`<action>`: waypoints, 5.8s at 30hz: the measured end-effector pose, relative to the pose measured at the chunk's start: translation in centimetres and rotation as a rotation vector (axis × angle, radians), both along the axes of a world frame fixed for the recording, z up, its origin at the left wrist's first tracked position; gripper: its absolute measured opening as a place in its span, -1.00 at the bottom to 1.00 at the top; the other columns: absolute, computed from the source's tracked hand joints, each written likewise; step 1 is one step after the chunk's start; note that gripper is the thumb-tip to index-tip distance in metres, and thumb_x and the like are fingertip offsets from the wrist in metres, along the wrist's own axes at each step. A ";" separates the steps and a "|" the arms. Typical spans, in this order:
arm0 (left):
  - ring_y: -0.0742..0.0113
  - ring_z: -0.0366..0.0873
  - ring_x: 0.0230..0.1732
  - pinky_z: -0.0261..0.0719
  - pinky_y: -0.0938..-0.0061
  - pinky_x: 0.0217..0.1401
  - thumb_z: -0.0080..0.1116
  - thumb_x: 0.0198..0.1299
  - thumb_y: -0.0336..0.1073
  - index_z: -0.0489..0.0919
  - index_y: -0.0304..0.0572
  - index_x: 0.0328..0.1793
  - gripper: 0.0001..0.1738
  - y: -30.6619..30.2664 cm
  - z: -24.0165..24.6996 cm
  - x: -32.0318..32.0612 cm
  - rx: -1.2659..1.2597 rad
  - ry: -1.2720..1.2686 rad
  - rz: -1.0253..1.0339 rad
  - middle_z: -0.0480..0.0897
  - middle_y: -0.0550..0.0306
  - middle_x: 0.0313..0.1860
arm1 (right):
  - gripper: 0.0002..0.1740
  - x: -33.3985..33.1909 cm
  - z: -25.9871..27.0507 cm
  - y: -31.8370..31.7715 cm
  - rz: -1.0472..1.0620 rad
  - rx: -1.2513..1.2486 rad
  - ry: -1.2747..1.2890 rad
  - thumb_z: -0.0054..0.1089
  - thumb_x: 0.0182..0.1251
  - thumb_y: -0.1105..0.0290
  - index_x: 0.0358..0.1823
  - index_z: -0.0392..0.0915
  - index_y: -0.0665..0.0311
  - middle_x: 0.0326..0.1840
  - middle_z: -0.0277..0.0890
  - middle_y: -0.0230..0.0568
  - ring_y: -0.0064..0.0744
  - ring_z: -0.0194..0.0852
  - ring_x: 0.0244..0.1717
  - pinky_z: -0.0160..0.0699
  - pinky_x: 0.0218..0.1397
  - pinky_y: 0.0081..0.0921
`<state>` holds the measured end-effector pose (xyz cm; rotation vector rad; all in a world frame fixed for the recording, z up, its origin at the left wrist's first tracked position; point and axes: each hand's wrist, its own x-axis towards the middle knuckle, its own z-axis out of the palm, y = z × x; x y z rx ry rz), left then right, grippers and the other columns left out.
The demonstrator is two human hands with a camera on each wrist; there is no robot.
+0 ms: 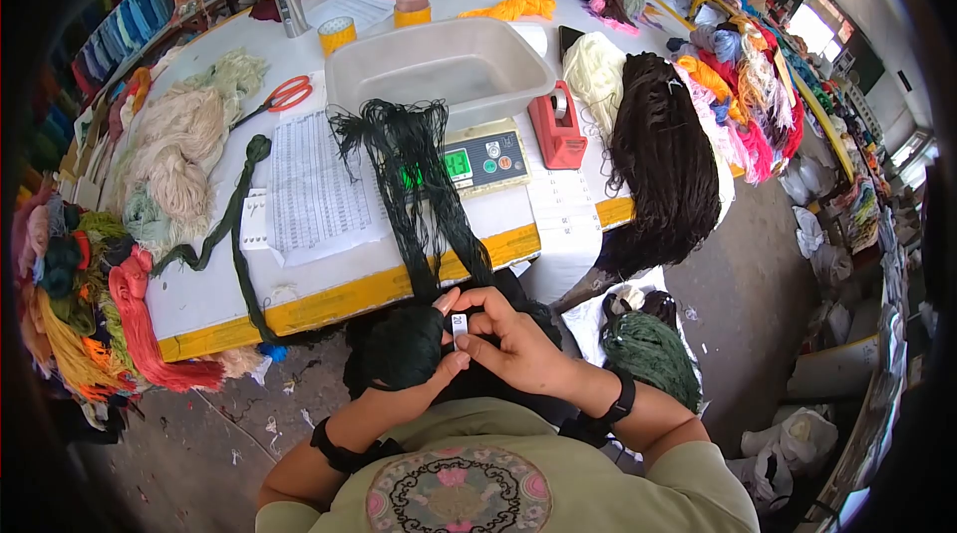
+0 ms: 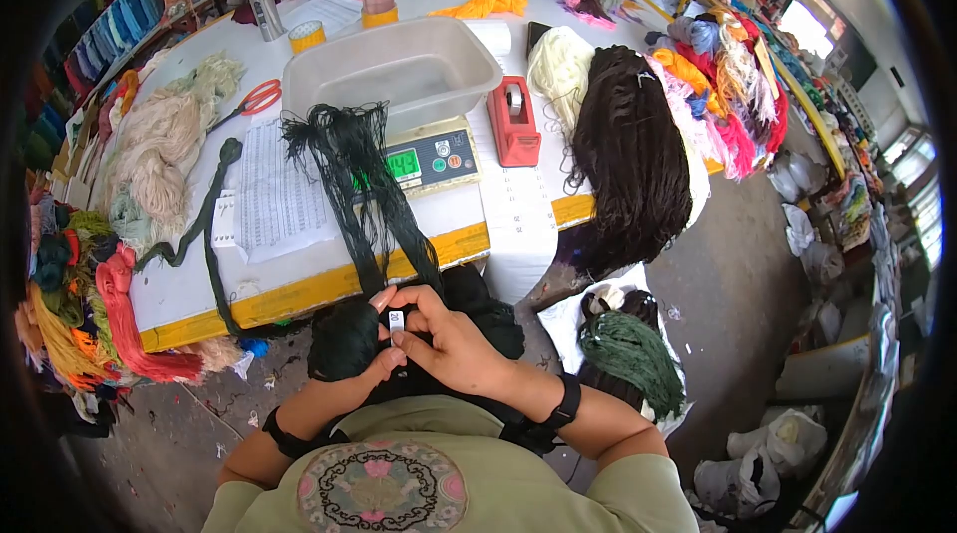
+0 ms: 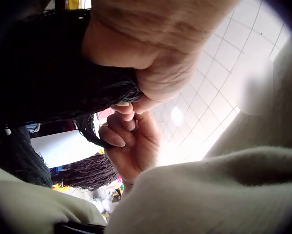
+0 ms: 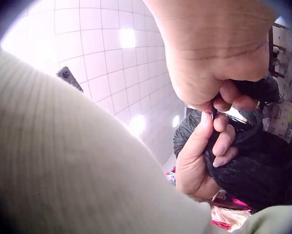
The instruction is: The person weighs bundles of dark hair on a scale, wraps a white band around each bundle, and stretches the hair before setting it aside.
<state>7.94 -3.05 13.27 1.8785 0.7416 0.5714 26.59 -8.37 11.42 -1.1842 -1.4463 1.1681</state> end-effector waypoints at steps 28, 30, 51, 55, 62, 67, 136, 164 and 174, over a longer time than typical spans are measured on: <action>0.33 0.61 -0.08 0.59 0.45 0.03 0.27 0.24 -0.43 0.30 -0.37 0.49 -0.30 -0.2 0.6 0.0 0.186 0.001 -0.022 0.56 -0.03 0.16 | -0.60 -0.1 0.9 -0.6 -0.009 0.028 0.028 0.13 0.43 0.56 0.23 0.25 0.27 -0.45 0.45 -0.34 -0.61 0.41 -0.39 0.38 -0.24 -0.59; 0.33 0.62 -0.10 0.60 0.44 0.02 0.28 0.24 -0.43 0.32 -0.37 0.48 -0.32 -0.1 0.8 0.0 0.230 -0.013 -0.018 0.57 -0.02 0.14 | -0.61 0.2 1.1 -0.6 0.003 0.022 0.021 0.13 0.44 0.56 0.22 0.26 0.28 -0.39 0.51 -0.31 -0.61 0.47 -0.33 0.42 -0.19 -0.59; 0.17 0.67 -0.39 0.55 0.30 -0.35 0.41 0.07 -0.30 0.48 -0.31 0.36 -0.31 0.5 1.9 0.0 0.655 0.026 0.054 0.67 0.12 -0.36 | -0.66 -0.4 1.7 -0.7 0.050 -0.017 0.105 -0.07 0.53 0.61 0.26 0.19 0.34 -0.03 0.57 -0.23 -0.60 0.53 0.01 0.48 0.11 -0.59; 0.13 0.62 -0.45 0.52 0.28 -0.40 0.44 0.00 -0.33 0.53 -0.29 0.32 -0.32 0.3 1.8 -0.2 0.670 0.030 0.050 0.64 0.13 -0.42 | -0.65 -0.7 1.9 -0.5 0.069 -0.013 0.247 -0.13 0.53 0.65 0.27 0.17 0.33 0.08 0.51 -0.17 -0.56 0.52 0.04 0.52 0.15 -0.55; 0.09 0.61 -0.47 0.50 0.27 -0.44 0.43 -0.03 -0.39 0.60 -0.27 0.19 -0.43 0.3 0.4 0.1 0.655 -0.041 0.060 0.62 0.07 -0.41 | -0.66 -0.9 1.8 -0.4 0.066 0.023 0.203 -0.17 0.54 0.63 0.28 0.17 0.30 0.04 0.52 -0.25 -0.62 0.51 -0.07 0.52 -0.01 -0.62; 0.02 0.59 -0.47 0.48 0.25 -0.44 0.41 -0.02 -0.40 0.62 -0.22 0.04 -0.57 0.5 -0.2 0.3 0.661 -0.117 0.057 0.60 0.05 -0.43 | -0.70 -0.3 2.0 -0.5 0.077 -0.112 0.141 -0.16 0.56 0.58 0.25 0.22 0.26 -0.04 0.53 -0.32 -0.74 0.38 -0.24 0.37 -0.22 -0.71; 0.24 0.61 -0.21 0.55 0.38 -0.09 0.25 0.22 -0.42 0.47 -0.28 0.36 -0.45 -0.3 -4.6 -0.1 0.442 0.009 -0.017 0.64 0.08 -0.20 | -0.79 -0.7 -2.9 -0.6 0.035 -0.255 0.240 0.00 0.52 0.56 0.12 0.40 0.33 -0.20 0.58 -0.39 -0.73 0.49 -0.19 0.46 -0.13 -0.69; 0.27 0.61 -0.24 0.54 0.38 -0.14 0.23 0.23 -0.42 0.44 -0.25 0.39 -0.44 -0.6 -5.0 -0.1 0.391 -0.022 -0.021 0.62 0.15 -0.29 | -0.79 -0.8 -1.8 -0.7 0.037 -0.322 0.238 0.02 0.52 0.56 0.12 0.41 0.36 -0.19 0.59 -0.39 -0.75 0.47 -0.16 0.44 -0.06 -0.69; 0.25 0.61 -0.23 0.55 0.37 -0.13 0.25 0.23 -0.41 0.44 -0.27 0.37 -0.44 -0.7 -5.0 -0.2 0.377 -0.030 -0.029 0.62 0.13 -0.29 | -0.80 -0.8 -2.1 -0.7 0.042 -0.328 0.266 0.01 0.53 0.56 0.12 0.41 0.36 -0.18 0.58 -0.38 -0.73 0.47 -0.15 0.47 -0.05 -0.67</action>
